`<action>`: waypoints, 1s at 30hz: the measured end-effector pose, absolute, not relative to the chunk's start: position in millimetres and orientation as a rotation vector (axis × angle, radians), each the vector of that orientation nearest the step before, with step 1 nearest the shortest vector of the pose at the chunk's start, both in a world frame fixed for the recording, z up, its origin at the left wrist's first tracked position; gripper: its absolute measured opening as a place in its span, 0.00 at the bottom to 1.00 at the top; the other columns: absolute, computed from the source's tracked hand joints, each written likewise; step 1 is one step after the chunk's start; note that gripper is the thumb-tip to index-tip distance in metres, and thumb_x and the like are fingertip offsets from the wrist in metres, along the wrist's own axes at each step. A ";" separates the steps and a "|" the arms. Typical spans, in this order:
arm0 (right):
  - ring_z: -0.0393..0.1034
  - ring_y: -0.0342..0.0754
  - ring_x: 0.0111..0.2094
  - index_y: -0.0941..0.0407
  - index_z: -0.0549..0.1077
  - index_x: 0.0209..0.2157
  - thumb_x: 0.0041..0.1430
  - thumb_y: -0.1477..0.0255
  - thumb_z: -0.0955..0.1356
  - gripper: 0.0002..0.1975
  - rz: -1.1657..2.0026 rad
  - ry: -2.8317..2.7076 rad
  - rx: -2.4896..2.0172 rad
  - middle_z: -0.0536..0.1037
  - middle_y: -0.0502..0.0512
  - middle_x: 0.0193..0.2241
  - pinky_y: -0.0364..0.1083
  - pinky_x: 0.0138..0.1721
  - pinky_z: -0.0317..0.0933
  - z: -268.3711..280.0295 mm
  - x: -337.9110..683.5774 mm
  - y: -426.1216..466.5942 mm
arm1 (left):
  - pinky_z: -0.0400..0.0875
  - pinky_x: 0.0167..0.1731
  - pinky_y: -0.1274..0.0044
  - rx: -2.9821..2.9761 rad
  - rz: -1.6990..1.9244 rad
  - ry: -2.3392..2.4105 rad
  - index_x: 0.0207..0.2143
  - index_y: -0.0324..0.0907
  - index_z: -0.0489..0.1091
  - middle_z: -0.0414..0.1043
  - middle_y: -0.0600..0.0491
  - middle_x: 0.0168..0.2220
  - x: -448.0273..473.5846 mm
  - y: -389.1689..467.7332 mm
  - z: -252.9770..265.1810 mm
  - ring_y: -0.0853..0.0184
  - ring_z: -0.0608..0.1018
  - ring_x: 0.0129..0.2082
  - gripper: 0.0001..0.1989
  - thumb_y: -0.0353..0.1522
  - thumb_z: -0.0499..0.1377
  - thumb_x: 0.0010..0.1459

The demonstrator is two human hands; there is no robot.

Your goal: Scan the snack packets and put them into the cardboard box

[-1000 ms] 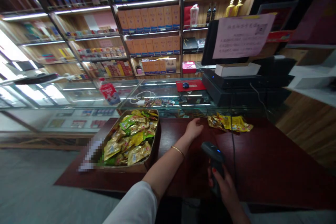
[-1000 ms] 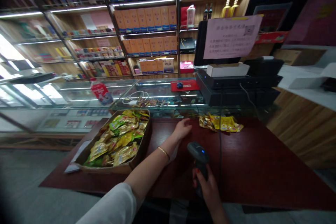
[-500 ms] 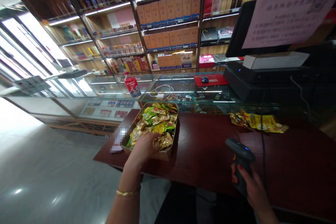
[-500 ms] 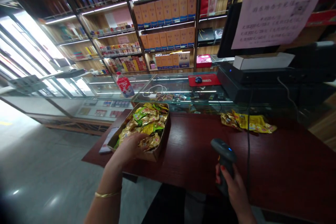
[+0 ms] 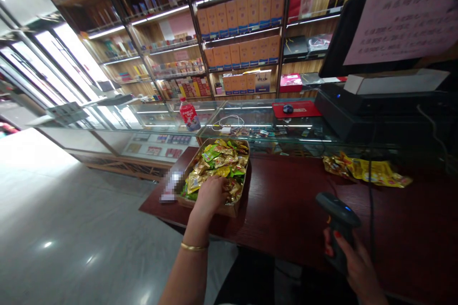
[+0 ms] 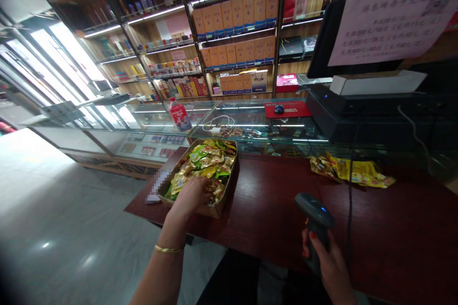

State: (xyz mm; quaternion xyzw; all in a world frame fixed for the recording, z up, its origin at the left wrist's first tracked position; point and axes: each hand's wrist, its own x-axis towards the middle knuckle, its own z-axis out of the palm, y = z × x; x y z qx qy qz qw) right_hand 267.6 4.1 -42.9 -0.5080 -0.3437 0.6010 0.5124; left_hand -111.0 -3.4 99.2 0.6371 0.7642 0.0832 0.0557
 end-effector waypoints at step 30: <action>0.66 0.46 0.20 0.53 0.72 0.35 0.61 0.45 0.64 0.25 1.295 -1.427 -1.476 0.70 0.45 0.18 0.44 0.27 0.61 -23.5 225.0 -65.1 | 0.75 0.40 0.74 0.900 1.468 1.345 0.48 0.40 0.75 0.80 0.49 0.41 2.9 67.4 -53.8 0.61 0.81 0.40 0.18 0.40 0.60 0.60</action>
